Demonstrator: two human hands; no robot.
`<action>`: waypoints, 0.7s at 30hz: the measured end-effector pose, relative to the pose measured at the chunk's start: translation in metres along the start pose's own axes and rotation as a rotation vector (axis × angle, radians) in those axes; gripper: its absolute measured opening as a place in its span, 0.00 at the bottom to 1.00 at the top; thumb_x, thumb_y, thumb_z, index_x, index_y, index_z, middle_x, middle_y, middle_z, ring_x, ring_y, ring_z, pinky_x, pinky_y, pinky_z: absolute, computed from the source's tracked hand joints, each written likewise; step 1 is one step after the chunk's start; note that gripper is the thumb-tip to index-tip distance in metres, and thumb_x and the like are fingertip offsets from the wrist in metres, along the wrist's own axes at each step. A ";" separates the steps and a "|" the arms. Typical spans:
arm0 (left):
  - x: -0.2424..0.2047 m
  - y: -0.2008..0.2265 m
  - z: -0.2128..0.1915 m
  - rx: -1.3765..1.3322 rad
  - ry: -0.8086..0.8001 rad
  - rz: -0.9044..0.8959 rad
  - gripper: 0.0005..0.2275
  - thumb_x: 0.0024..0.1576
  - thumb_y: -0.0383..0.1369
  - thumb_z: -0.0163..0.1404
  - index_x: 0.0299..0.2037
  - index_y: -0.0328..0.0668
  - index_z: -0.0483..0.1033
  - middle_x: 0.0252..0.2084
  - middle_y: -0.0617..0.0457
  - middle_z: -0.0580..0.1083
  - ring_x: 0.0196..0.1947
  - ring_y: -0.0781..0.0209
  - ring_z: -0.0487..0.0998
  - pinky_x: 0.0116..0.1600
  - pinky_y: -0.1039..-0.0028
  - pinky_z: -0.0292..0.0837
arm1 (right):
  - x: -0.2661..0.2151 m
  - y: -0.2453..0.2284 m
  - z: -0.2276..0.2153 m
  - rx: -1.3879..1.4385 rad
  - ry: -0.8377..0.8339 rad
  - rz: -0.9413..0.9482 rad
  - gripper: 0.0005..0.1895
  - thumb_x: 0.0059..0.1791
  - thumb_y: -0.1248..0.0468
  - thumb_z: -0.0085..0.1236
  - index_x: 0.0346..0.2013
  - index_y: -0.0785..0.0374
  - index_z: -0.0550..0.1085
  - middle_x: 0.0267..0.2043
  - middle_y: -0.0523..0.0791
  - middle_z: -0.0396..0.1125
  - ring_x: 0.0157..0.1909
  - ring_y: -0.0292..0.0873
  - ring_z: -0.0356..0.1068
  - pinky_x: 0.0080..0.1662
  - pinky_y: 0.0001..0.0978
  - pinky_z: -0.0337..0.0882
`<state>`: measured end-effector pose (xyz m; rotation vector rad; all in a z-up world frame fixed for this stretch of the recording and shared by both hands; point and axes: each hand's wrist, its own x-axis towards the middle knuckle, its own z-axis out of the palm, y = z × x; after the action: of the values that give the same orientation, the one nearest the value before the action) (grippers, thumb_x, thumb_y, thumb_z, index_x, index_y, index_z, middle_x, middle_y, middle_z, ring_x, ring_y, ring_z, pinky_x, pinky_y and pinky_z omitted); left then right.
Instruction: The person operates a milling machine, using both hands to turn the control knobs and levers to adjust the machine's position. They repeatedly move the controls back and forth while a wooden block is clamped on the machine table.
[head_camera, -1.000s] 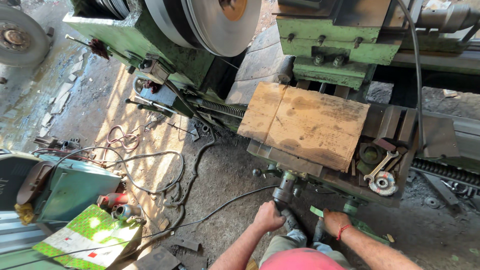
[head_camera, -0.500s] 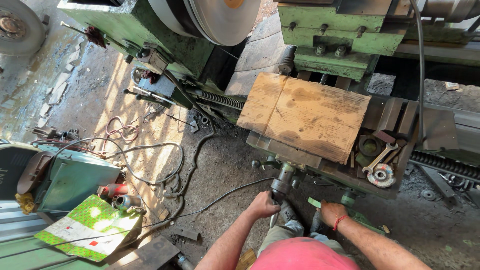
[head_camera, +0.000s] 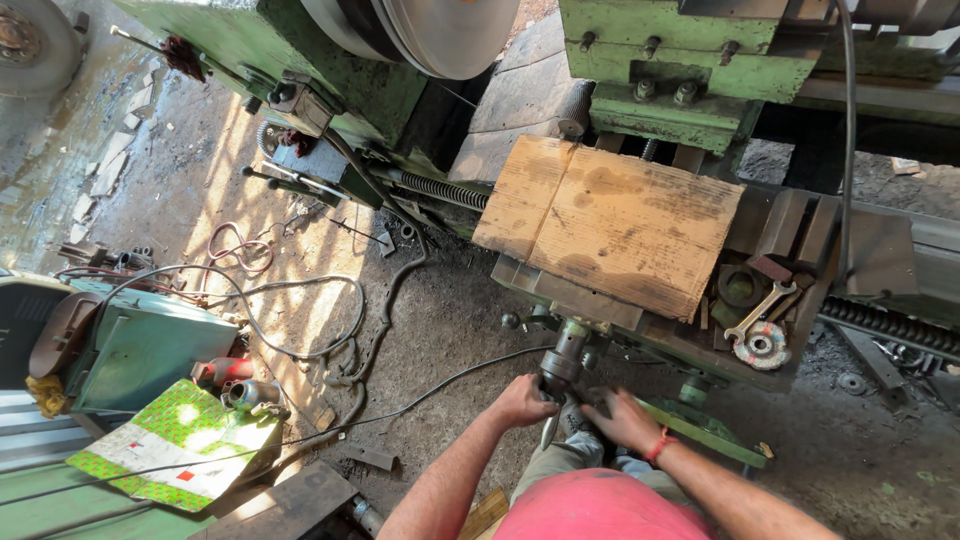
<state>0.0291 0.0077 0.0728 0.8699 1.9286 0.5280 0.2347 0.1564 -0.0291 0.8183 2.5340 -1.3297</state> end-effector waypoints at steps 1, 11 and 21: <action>0.000 0.001 -0.002 -0.013 -0.004 0.023 0.23 0.42 0.41 0.57 0.44 0.32 0.78 0.36 0.41 0.80 0.37 0.51 0.82 0.48 0.64 0.78 | 0.009 -0.004 0.008 0.217 -0.120 0.051 0.34 0.47 0.38 0.58 0.60 0.55 0.73 0.55 0.52 0.72 0.56 0.52 0.72 0.55 0.47 0.75; -0.003 0.007 -0.008 -0.044 -0.056 0.065 0.24 0.46 0.45 0.58 0.47 0.35 0.80 0.41 0.43 0.81 0.42 0.53 0.82 0.51 0.64 0.77 | 0.025 -0.025 0.060 1.454 -0.530 0.343 0.47 0.34 0.42 0.72 0.65 0.47 0.66 0.62 0.40 0.66 0.61 0.44 0.65 0.57 0.46 0.68; 0.013 -0.026 -0.006 -0.379 -0.239 -0.002 0.19 0.49 0.35 0.59 0.49 0.33 0.78 0.38 0.48 0.80 0.37 0.61 0.82 0.45 0.69 0.80 | 0.017 -0.031 0.080 1.386 -0.238 0.248 0.37 0.35 0.39 0.72 0.46 0.61 0.75 0.37 0.41 0.69 0.40 0.39 0.69 0.45 0.40 0.72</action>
<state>0.0101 0.0010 0.0511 0.6520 1.5467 0.7259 0.1951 0.0851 -0.0610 0.9466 0.9789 -2.7608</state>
